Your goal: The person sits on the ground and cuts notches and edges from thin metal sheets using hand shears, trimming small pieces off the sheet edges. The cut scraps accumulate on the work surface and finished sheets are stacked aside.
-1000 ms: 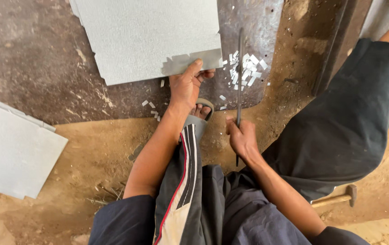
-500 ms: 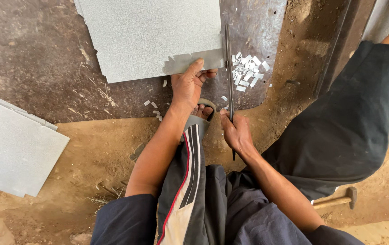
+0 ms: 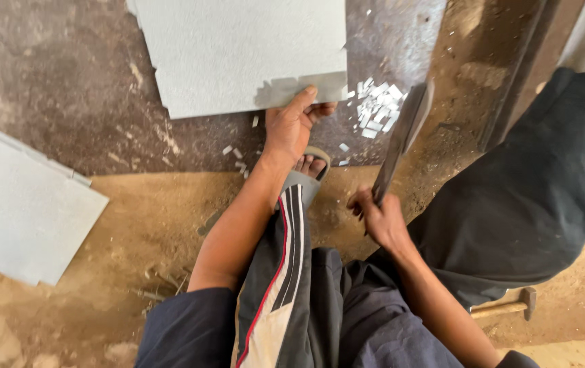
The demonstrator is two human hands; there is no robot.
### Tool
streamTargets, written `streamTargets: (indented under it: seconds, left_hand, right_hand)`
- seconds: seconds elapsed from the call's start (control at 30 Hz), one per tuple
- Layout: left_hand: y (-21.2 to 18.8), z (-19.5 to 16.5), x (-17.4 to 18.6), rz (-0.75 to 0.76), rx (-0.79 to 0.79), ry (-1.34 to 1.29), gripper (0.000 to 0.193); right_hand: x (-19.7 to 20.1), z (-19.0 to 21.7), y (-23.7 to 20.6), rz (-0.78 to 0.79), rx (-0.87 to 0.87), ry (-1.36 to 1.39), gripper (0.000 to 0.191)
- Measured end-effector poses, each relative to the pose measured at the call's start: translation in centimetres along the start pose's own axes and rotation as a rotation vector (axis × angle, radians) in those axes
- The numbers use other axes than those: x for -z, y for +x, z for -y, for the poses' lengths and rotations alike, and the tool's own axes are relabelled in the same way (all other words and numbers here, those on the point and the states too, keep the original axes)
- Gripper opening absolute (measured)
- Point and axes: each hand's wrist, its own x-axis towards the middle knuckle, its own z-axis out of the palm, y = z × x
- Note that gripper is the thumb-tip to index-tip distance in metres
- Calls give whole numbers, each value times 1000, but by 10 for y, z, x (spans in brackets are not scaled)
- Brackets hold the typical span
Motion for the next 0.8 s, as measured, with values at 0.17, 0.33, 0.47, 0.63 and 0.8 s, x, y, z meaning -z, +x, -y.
streamTargets:
  seconds: [0.17, 0.33, 0.47, 0.63, 0.8]
  left_hand:
    - [5, 5, -12, -20, 68, -68, 26]
    - [11, 6, -17, 28, 70, -64, 27]
    - [11, 8, -15, 18, 50, -112, 25]
    - [10, 10, -14, -4, 39, -106, 25]
    - [11, 9, -12, 5, 24, -71, 25]
  right_hand:
    - [-13, -8, -9, 85, -57, 357, 42]
    - [-19, -2, -8, 180, -106, 365, 48]
    - [-19, 6, 4, 176, -49, 308, 49]
    - [-19, 9, 14, 149, -80, 191, 51]
    - [-16, 10, 17, 192, 30, 310, 56]
